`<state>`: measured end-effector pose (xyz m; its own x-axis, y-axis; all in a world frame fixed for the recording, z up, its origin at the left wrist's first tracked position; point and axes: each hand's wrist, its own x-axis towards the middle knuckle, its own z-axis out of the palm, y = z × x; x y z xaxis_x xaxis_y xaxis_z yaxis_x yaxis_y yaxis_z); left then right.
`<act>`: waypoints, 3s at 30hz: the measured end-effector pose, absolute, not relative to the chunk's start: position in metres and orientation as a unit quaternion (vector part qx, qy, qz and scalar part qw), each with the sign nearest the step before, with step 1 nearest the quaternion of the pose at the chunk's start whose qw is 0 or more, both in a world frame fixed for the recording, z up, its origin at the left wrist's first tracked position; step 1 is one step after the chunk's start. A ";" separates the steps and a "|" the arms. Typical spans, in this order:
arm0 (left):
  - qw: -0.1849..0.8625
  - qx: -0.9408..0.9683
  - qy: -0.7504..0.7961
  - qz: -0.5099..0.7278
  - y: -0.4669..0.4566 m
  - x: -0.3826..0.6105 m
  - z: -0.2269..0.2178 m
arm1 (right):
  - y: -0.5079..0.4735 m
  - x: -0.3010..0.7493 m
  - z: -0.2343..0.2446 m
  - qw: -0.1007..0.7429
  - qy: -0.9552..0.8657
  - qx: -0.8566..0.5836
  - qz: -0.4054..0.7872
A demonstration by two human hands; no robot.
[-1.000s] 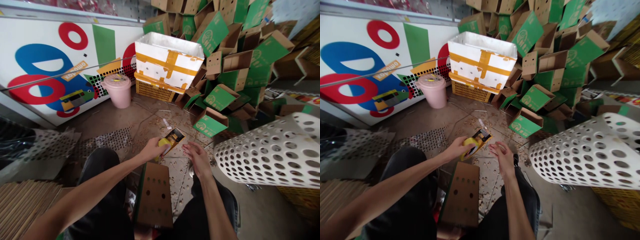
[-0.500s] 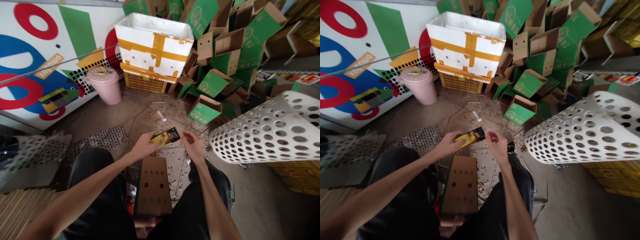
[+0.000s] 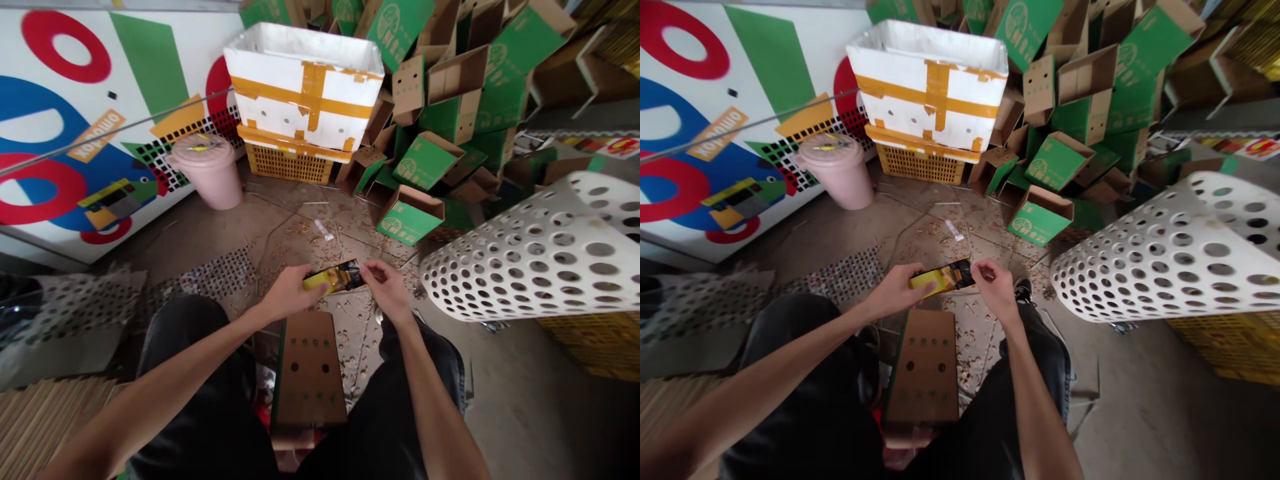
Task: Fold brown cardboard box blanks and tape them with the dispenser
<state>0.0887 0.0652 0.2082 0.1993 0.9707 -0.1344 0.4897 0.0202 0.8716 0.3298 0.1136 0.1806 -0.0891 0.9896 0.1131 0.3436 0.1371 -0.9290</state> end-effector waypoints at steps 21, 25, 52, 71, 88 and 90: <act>0.511 0.601 0.545 0.283 0.069 0.083 0.205 | 0.105 0.330 0.185 0.454 -0.484 -0.533 0.524; 0.517 0.605 0.537 0.281 0.069 0.083 0.206 | 0.105 0.328 0.186 0.448 -0.466 -0.543 0.536; 0.468 0.586 0.572 0.331 0.067 0.082 0.205 | 0.102 0.330 0.194 0.336 -0.393 -0.519 0.681; 0.532 0.474 0.588 0.384 0.071 0.074 0.215 | 0.105 0.335 0.186 0.447 -0.336 -0.508 0.655; 0.482 0.392 0.649 0.439 0.092 0.055 0.212 | 0.104 0.327 0.190 0.493 -0.462 -0.525 0.517; 0.488 0.389 0.648 0.437 0.092 0.056 0.211 | 0.105 0.326 0.190 0.528 -0.446 -0.506 0.516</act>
